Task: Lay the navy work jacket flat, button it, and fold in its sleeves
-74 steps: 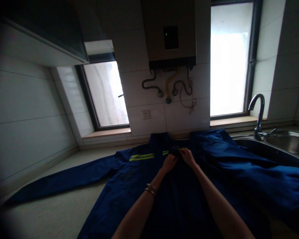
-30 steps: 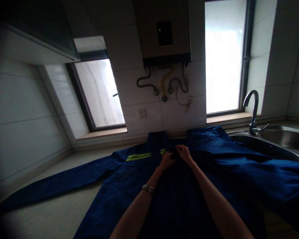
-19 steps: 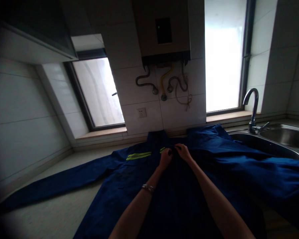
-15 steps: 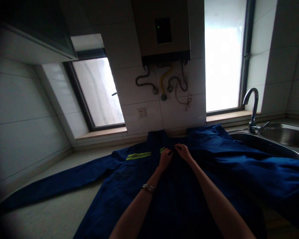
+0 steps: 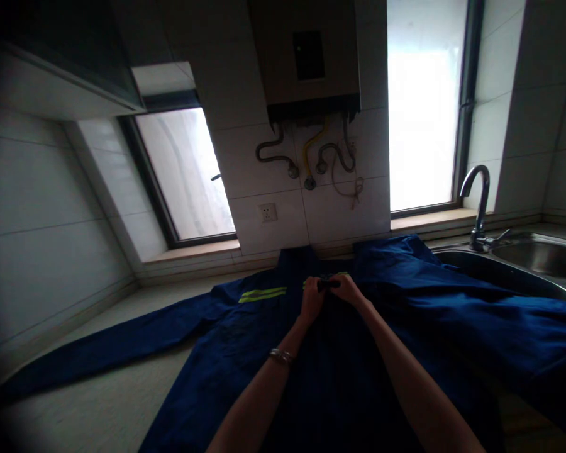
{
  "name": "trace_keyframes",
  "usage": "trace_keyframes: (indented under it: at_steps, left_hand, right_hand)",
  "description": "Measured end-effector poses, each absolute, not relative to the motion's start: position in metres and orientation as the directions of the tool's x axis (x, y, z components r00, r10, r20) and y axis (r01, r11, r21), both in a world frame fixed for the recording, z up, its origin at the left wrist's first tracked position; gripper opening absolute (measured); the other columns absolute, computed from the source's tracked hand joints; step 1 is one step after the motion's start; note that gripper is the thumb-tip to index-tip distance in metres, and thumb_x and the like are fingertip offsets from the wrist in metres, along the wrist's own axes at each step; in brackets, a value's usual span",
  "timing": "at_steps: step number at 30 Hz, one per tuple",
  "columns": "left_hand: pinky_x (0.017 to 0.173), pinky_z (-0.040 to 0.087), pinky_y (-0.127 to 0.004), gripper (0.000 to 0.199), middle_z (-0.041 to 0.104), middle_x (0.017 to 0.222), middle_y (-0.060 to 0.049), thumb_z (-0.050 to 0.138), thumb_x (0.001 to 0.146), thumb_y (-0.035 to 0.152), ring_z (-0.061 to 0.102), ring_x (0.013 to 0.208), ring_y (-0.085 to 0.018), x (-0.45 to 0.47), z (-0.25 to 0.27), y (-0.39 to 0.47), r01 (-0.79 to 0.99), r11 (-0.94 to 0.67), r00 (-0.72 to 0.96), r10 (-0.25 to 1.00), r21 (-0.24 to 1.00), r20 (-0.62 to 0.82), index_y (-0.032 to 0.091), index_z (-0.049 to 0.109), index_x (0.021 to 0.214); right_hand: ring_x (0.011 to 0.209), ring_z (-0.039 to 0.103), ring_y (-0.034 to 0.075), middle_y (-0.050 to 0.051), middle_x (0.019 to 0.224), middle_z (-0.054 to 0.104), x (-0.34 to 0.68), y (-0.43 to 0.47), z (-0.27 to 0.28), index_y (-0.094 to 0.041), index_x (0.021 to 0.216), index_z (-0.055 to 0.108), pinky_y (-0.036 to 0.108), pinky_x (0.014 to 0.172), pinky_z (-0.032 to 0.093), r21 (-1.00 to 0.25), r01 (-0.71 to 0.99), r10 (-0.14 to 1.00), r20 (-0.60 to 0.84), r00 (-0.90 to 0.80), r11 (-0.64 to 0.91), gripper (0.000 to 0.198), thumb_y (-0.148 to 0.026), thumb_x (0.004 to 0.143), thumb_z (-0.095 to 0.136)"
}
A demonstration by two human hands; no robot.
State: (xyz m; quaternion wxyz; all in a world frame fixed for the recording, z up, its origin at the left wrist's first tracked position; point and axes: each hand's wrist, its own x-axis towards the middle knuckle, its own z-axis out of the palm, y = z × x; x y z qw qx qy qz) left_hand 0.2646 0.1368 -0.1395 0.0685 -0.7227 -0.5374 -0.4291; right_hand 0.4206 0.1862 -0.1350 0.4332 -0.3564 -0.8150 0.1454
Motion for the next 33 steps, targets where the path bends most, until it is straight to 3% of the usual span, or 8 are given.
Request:
trace_keyframes:
  at_steps: [3, 7, 11, 16, 21, 24, 28, 33]
  left_hand:
    - [0.088, 0.039, -0.033, 0.024, 0.051, 0.105, -0.007, 0.052, 0.082, 0.014, 0.047, 0.098, -0.019, 0.266, -0.137, 0.133, 0.885, -0.402, 0.128, 0.694, 0.234, 0.709, 0.017, 0.054, 0.106]
    - [0.087, 0.038, -0.034, 0.016, 0.054, 0.096, -0.007, 0.047, 0.082, 0.009, 0.047, 0.096, -0.021, 0.267, -0.135, 0.132, 0.935, -0.348, 0.219, 0.711, 0.064, 0.669, 0.015, 0.059, 0.092]
    - [0.086, 0.038, -0.035, 0.016, 0.055, 0.094, -0.008, 0.046, 0.080, 0.007, 0.048, 0.095, -0.021, 0.267, -0.134, 0.130, 0.942, -0.335, 0.249, 0.720, 0.010, 0.648, 0.013, 0.058, 0.089]
    - [0.086, 0.038, -0.036, 0.019, 0.057, 0.094, -0.010, 0.047, 0.078, 0.005, 0.049, 0.095, -0.022, 0.267, -0.134, 0.130, 0.921, -0.382, 0.250, 0.727, 0.075, 0.640, 0.013, 0.060, 0.088]
    - [0.086, 0.040, -0.036, 0.017, 0.061, 0.094, -0.008, 0.055, 0.081, 0.021, 0.054, 0.095, -0.021, 0.261, -0.134, 0.138, 0.811, -0.459, 0.148, 0.761, 0.363, 0.631, 0.018, 0.065, 0.093]
    - [0.089, 0.041, -0.037, 0.021, 0.063, 0.099, -0.009, 0.051, 0.084, 0.029, 0.055, 0.098, -0.020, 0.253, -0.136, 0.140, 0.757, -0.441, 0.072, 0.790, 0.483, 0.609, 0.018, 0.068, 0.088]
    - [0.099, 0.030, -0.050, 0.028, 0.055, 0.122, -0.012, 0.052, 0.083, 0.036, 0.045, 0.117, -0.028, 0.242, -0.146, 0.129, 0.818, -0.394, 0.118, 0.828, 0.419, 0.548, 0.018, 0.066, 0.098]
    - [0.100, 0.012, -0.066, 0.062, 0.034, 0.141, -0.018, 0.044, 0.081, 0.058, 0.020, 0.132, -0.041, 0.227, -0.154, 0.104, 0.913, -0.233, 0.118, 0.936, 0.334, 0.332, 0.019, 0.047, 0.129]
  right_hand:
    - [0.085, 0.062, 0.020, 0.005, 0.090, 0.068, 0.420, 0.184, -0.134, -0.018, 0.090, 0.068, 0.030, 0.080, 0.046, -0.504, 0.496, 0.701, 0.591, -0.398, 0.707, 0.031, -0.013, 0.061, 0.057]
    - [0.085, 0.061, 0.019, 0.003, 0.088, 0.068, 0.418, 0.183, -0.133, -0.019, 0.089, 0.067, 0.027, 0.079, 0.044, -0.453, 0.538, 0.696, 0.566, -0.443, 0.711, 0.030, -0.013, 0.062, 0.057]
    - [0.085, 0.061, 0.019, 0.004, 0.087, 0.068, 0.418, 0.179, -0.130, -0.020, 0.087, 0.067, 0.026, 0.078, 0.043, -0.430, 0.574, 0.706, 0.553, -0.443, 0.697, 0.026, -0.014, 0.064, 0.055]
    - [0.084, 0.061, 0.019, 0.003, 0.085, 0.068, 0.416, 0.170, -0.124, -0.021, 0.082, 0.067, 0.026, 0.078, 0.044, -0.425, 0.596, 0.717, 0.548, -0.430, 0.682, 0.021, -0.016, 0.067, 0.054]
    - [0.085, 0.062, 0.019, 0.004, 0.087, 0.069, 0.419, 0.170, -0.120, -0.021, 0.082, 0.069, 0.029, 0.082, 0.045, -0.507, 0.560, 0.731, 0.613, -0.300, 0.655, 0.023, -0.018, 0.071, 0.049]
    - [0.091, 0.062, 0.019, 0.005, 0.096, 0.068, 0.425, 0.174, -0.124, -0.021, 0.094, 0.069, 0.031, 0.085, 0.046, -0.581, 0.555, 0.764, 0.622, -0.170, 0.596, 0.032, -0.022, 0.080, 0.040]
    - [0.118, 0.047, 0.025, 0.007, 0.127, 0.054, 0.433, 0.177, -0.141, -0.025, 0.120, 0.057, 0.044, 0.101, 0.032, -0.461, 0.716, 0.835, 0.446, -0.323, 0.524, 0.042, -0.043, 0.084, 0.046]
    - [0.132, 0.023, 0.033, 0.005, 0.144, 0.031, 0.436, 0.179, -0.165, -0.035, 0.134, 0.040, 0.064, 0.101, 0.009, -0.327, 0.861, 0.921, 0.157, -0.357, 0.390, 0.064, -0.068, 0.080, 0.037]
